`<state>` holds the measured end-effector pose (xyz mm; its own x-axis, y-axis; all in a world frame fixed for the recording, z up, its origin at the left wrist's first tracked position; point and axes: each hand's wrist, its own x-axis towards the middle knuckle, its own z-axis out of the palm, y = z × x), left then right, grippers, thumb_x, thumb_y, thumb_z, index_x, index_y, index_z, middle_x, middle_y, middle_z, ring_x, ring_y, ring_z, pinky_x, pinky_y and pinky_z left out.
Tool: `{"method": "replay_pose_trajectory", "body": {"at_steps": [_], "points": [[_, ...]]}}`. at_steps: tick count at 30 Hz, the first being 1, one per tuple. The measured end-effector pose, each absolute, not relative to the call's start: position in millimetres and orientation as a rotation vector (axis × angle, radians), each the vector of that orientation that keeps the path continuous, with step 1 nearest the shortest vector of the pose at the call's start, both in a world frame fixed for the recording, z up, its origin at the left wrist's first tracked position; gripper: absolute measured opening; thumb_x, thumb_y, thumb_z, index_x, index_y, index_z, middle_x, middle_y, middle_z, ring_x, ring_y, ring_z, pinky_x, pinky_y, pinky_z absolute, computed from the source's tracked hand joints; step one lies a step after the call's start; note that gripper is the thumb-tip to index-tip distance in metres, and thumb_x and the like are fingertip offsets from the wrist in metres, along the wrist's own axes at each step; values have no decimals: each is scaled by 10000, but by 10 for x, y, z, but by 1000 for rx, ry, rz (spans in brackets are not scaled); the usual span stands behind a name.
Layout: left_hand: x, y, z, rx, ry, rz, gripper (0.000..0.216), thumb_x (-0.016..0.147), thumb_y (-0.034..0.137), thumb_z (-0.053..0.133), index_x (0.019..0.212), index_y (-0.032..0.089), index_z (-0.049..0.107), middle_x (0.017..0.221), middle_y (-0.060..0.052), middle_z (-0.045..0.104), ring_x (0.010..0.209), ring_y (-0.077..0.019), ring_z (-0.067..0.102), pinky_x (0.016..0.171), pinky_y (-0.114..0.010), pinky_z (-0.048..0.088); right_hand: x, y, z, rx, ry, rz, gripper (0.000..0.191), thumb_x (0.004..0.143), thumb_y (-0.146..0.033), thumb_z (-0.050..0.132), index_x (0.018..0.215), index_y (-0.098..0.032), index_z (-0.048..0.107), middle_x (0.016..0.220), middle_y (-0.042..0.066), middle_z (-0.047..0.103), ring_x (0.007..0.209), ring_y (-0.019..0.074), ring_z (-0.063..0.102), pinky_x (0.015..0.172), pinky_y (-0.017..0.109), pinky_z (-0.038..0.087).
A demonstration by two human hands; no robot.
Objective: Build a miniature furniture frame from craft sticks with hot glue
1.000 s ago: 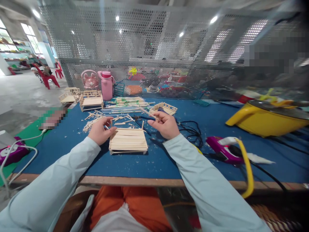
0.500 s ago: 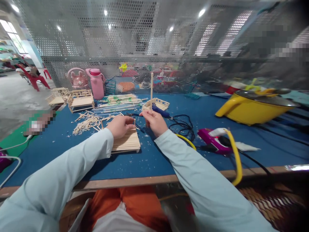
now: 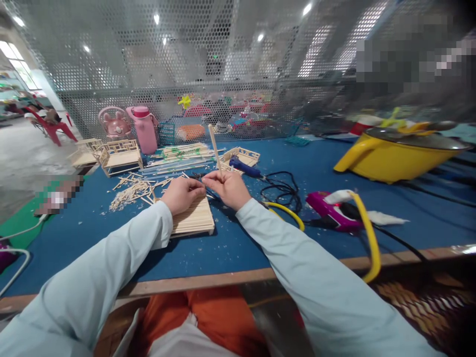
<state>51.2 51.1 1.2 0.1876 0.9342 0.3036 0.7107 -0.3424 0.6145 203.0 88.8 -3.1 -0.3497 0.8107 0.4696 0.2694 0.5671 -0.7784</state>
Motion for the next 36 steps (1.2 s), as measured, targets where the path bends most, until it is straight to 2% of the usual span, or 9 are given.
{"method": "replay_pose_trajectory", "body": {"at_steps": [5,23,36], "points": [[502,522,5,2146,1552,920,260,774,327,525,842,158,711,740,-29,700,658,-141,576,649,-251,403,2027,884,-29,-886,-1893,746,197,704,-310,574,708,-127,647,562,3,583,510,96,447,520,233,364],[505,529,15,2193,1560,887,295,778,347,508,836,151,721,656,-6,673,593,-117,526,587,-220,367,2009,887,-21,-889,-1872,725,164,691,-292,571,654,-142,629,564,3,586,537,104,462,552,238,386],[500,533,13,2238,1548,876,289,791,336,503,829,149,720,666,-13,673,602,-116,528,605,-220,366,2000,883,-24,-876,-1857,754,153,681,-284,574,652,-141,621,590,8,593,553,106,471,554,237,384]]}}
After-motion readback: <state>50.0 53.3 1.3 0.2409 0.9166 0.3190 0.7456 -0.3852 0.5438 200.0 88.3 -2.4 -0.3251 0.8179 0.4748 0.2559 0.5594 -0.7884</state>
